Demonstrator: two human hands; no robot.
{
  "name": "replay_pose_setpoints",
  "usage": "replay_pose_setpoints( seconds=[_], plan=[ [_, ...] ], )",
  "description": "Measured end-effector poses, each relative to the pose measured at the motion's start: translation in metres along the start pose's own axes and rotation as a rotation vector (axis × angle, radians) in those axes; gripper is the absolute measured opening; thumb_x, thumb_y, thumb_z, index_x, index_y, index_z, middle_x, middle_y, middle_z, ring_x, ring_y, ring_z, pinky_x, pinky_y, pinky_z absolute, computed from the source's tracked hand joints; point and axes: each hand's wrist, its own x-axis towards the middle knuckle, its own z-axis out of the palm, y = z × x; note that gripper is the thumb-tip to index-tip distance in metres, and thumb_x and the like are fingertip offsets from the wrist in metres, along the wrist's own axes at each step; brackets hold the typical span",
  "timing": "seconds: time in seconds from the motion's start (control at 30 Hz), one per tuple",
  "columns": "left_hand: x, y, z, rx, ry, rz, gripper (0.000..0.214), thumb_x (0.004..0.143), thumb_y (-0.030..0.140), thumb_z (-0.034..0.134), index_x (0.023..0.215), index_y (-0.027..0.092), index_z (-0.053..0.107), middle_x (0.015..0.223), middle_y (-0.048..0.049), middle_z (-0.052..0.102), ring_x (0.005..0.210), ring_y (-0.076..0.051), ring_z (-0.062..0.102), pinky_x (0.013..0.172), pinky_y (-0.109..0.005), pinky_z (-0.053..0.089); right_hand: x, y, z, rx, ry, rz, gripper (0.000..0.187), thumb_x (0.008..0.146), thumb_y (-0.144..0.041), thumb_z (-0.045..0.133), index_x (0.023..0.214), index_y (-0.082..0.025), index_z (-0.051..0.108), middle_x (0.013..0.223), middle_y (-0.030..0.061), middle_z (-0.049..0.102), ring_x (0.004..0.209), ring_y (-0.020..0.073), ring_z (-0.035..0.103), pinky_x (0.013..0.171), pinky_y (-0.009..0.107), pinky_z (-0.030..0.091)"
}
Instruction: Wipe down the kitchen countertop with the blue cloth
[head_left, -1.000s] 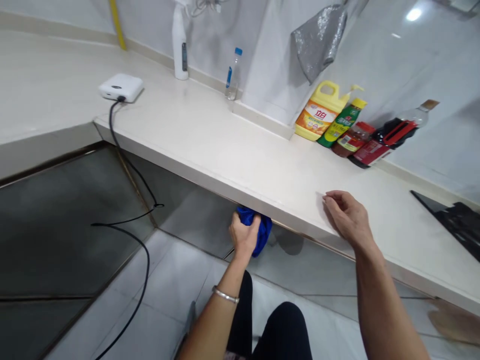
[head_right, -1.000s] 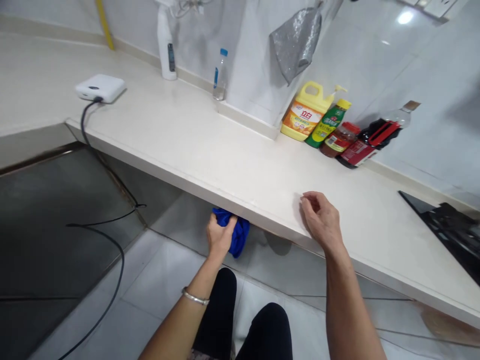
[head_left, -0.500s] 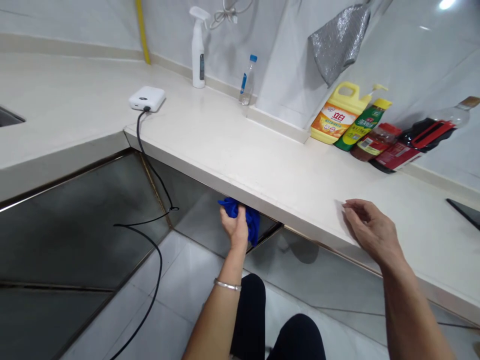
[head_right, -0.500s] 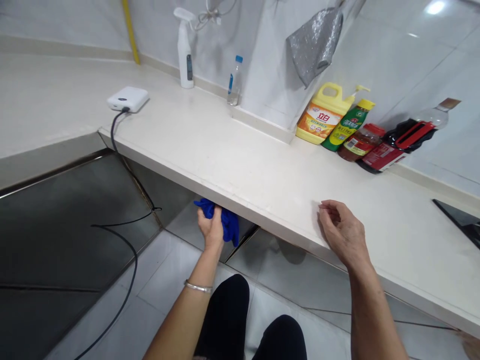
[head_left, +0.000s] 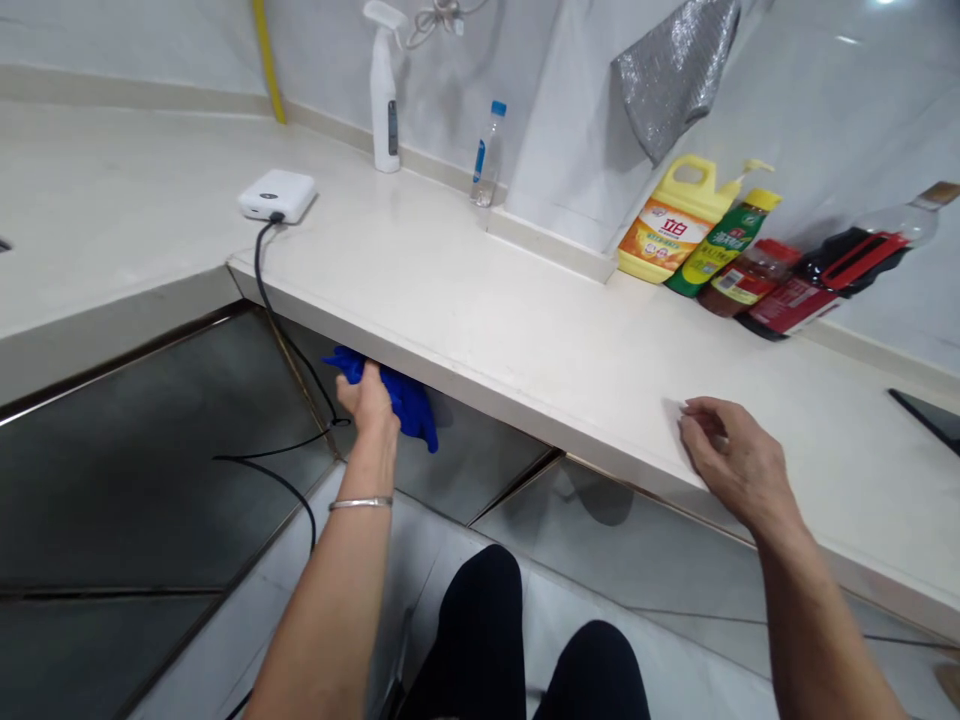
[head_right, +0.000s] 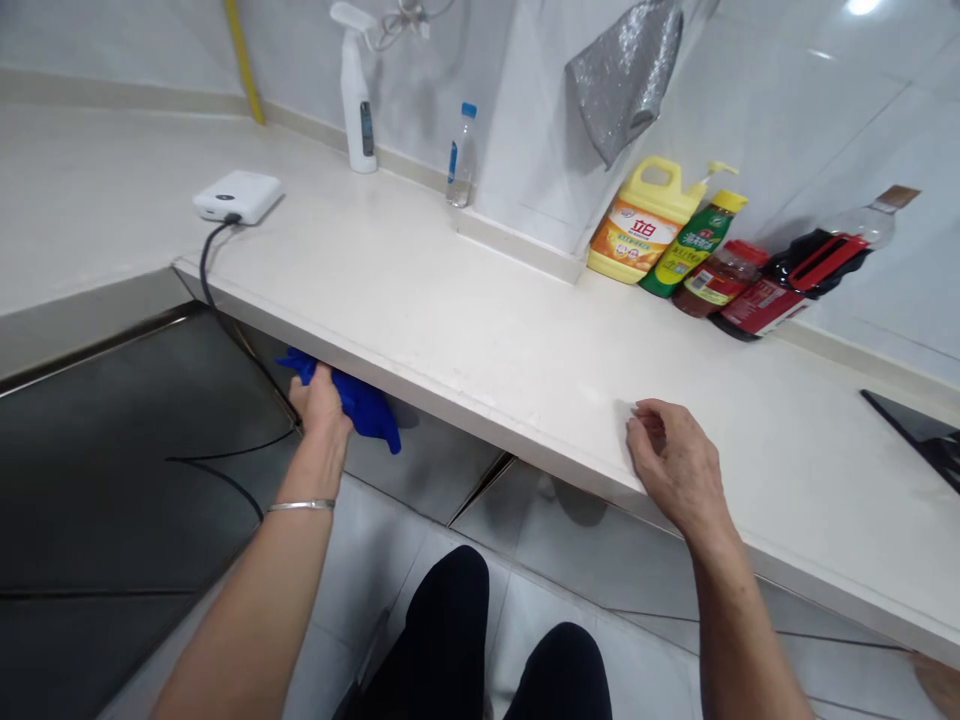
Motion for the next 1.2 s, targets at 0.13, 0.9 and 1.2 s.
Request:
replay_pose_setpoints(
  seconds=[0.13,0.9,1.2],
  plan=[
    [0.016,0.005,0.002,-0.023,0.021,-0.041,0.031,0.071,0.032,0.074,0.089,0.015,0.056,0.085,0.0005,0.061,0.082,-0.015,0.059,0.083,-0.032,0.054,0.002,-0.003,0.001,-0.047,0.017,-0.13,0.025,0.089,-0.038,0.052,0.099,-0.02,0.067,0.1,0.0116,0.067,0.088,0.0265,0.064,0.083,0.044,0.052],
    [-0.137,-0.023,-0.001,0.061,-0.33,-0.117,0.045,0.072,0.042,0.078,0.107,0.015,0.066,0.105,-0.009,0.07,0.1,-0.022,0.067,0.103,-0.042,0.052,-0.022,-0.018,0.003,0.009,0.305,-0.064,0.023,0.099,-0.027,0.044,0.106,-0.019,0.064,0.102,0.0091,0.073,0.087,0.0212,0.068,0.071,0.033,0.049],
    [-0.205,-0.048,0.0,0.098,-0.495,-0.144,0.056,0.072,0.051,0.078,0.116,0.018,0.066,0.114,-0.0103,0.069,0.104,-0.024,0.066,0.101,-0.042,0.052,-0.074,-0.022,0.011,-0.11,0.389,-0.158,0.031,0.097,-0.016,0.048,0.125,-0.018,0.061,0.131,0.0088,0.069,0.124,0.0225,0.061,0.112,0.042,0.036]
  ],
)
